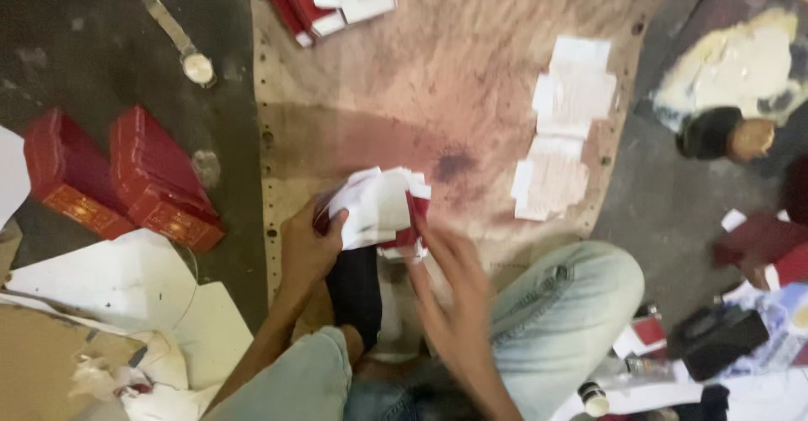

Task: The person sits on the floor and assembles small red and white paper boxes by folding flaps and pressing them flat. They handle multiple boxes one at a time, stacking completed units on the floor.

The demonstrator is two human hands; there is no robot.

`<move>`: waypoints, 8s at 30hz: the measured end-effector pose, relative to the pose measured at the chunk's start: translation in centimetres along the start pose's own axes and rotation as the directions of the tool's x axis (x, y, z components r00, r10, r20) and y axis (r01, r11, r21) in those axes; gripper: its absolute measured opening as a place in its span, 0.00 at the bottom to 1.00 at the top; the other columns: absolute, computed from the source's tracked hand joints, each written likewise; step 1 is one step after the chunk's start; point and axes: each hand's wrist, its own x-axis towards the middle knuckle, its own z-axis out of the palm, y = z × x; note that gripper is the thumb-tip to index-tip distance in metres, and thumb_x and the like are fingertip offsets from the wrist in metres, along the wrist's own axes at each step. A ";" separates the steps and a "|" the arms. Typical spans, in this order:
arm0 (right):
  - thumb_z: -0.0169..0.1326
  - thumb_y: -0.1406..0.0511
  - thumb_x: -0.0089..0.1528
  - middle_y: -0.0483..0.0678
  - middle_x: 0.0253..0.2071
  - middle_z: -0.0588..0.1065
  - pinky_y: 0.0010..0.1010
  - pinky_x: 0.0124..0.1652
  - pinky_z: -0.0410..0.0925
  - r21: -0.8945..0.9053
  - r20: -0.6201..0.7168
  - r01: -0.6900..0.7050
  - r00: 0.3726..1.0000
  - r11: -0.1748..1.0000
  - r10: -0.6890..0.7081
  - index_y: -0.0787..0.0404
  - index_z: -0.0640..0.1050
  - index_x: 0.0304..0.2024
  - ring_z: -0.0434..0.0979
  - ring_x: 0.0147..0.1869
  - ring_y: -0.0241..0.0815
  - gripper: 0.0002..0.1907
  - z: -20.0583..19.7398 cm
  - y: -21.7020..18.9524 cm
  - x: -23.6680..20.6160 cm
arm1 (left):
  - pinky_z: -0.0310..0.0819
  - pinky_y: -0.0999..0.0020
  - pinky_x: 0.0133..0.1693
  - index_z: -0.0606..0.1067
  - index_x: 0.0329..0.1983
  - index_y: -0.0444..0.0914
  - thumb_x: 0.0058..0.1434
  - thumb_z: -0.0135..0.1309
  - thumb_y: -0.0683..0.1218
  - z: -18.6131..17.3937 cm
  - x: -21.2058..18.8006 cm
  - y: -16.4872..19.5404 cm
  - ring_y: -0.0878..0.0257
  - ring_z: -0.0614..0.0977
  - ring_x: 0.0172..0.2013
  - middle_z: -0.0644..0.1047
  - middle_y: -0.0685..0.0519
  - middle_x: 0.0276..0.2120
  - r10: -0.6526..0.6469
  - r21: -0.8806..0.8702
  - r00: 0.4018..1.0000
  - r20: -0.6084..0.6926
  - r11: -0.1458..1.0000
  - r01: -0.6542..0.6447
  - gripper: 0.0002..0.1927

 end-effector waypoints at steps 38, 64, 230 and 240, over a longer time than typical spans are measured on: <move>0.47 0.72 0.68 0.63 0.53 0.72 0.42 0.56 0.69 -0.102 -0.078 0.072 0.994 0.992 -0.080 0.70 0.76 0.57 0.75 0.57 0.61 0.16 6.3 5.0 2.0 | 0.78 0.63 0.46 0.75 0.55 0.29 0.60 0.63 0.40 1.2 -1.2 -0.4 0.54 0.80 0.46 0.77 0.40 0.49 -0.115 -0.299 0.985 0.132 0.942 0.150 0.21; 0.51 0.71 0.63 0.64 0.58 0.72 0.48 0.58 0.68 -0.283 0.001 0.189 0.980 0.940 -0.197 0.71 0.73 0.60 0.72 0.59 0.66 0.22 6.1 4.5 2.7 | 0.75 0.64 0.46 0.72 0.59 0.27 0.54 0.68 0.42 2.0 -0.9 -2.6 0.55 0.77 0.46 0.75 0.41 0.49 0.082 -0.464 0.996 0.036 0.884 -0.056 0.31; 0.55 0.68 0.66 0.62 0.53 0.73 0.44 0.54 0.71 -0.179 -0.081 0.149 0.983 0.972 -0.166 0.69 0.77 0.58 0.75 0.56 0.59 0.18 5.3 2.7 2.3 | 0.77 0.66 0.38 0.75 0.56 0.29 0.53 0.72 0.45 1.1 -0.2 1.6 0.60 0.83 0.37 0.82 0.41 0.37 0.087 0.018 0.996 0.012 0.996 -0.088 0.30; 0.57 0.69 0.64 0.63 0.49 0.73 0.44 0.49 0.70 -0.186 -0.004 0.233 0.971 0.955 -0.238 0.71 0.76 0.58 0.73 0.50 0.59 0.20 5.3 3.4 2.6 | 0.77 0.66 0.38 0.77 0.54 0.29 0.54 0.70 0.44 0.9 0.1 1.9 0.61 0.82 0.36 0.83 0.44 0.38 0.008 -0.131 1.000 0.011 0.991 -0.006 0.26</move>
